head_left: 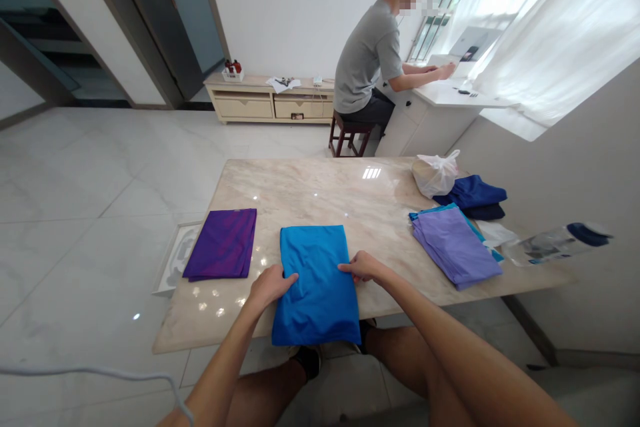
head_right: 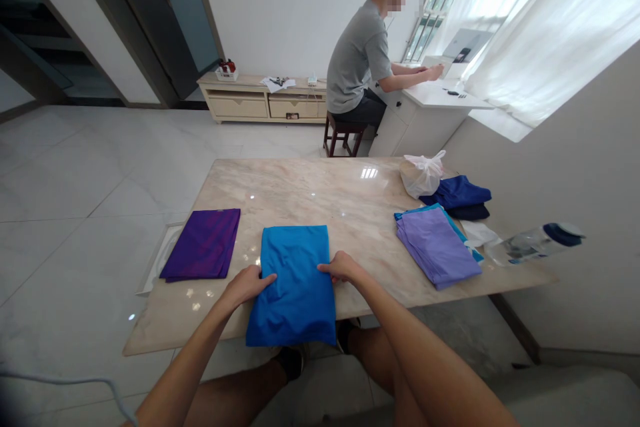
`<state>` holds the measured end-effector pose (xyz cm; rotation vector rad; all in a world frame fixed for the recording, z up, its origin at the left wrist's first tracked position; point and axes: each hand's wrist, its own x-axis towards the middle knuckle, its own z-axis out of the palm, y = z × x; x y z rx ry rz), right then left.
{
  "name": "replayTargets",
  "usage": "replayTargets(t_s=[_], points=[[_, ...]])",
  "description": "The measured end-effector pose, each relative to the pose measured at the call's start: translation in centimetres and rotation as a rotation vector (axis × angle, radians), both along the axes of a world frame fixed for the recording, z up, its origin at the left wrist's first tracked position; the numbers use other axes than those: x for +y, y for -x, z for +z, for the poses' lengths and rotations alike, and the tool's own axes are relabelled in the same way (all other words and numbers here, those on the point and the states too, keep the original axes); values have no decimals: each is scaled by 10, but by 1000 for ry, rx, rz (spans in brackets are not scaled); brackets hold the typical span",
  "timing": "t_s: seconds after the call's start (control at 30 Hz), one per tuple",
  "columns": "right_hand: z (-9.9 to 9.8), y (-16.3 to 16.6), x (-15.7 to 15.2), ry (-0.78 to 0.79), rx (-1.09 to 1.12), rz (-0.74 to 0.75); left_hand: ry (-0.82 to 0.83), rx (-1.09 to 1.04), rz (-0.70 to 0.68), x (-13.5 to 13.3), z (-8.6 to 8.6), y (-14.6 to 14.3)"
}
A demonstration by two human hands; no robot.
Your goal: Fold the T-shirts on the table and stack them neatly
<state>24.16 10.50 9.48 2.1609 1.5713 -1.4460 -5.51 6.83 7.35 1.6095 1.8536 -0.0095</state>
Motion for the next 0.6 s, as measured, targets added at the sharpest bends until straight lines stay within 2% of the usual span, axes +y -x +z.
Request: replayTargets(t_s=[0.13,0.23,0.43,0.6], points=[[-1,-1,1,-6,-4,47,-46,-97,58,4,-4,1],[11,-9,7,-114,72,26,-112,-274,153,11,3,3],[57,-19,23,-399,302,-65,-331,-753,359,23,49,5],[86,-4,20,-733,462,-104,-541,-898,536,20,84,-2]])
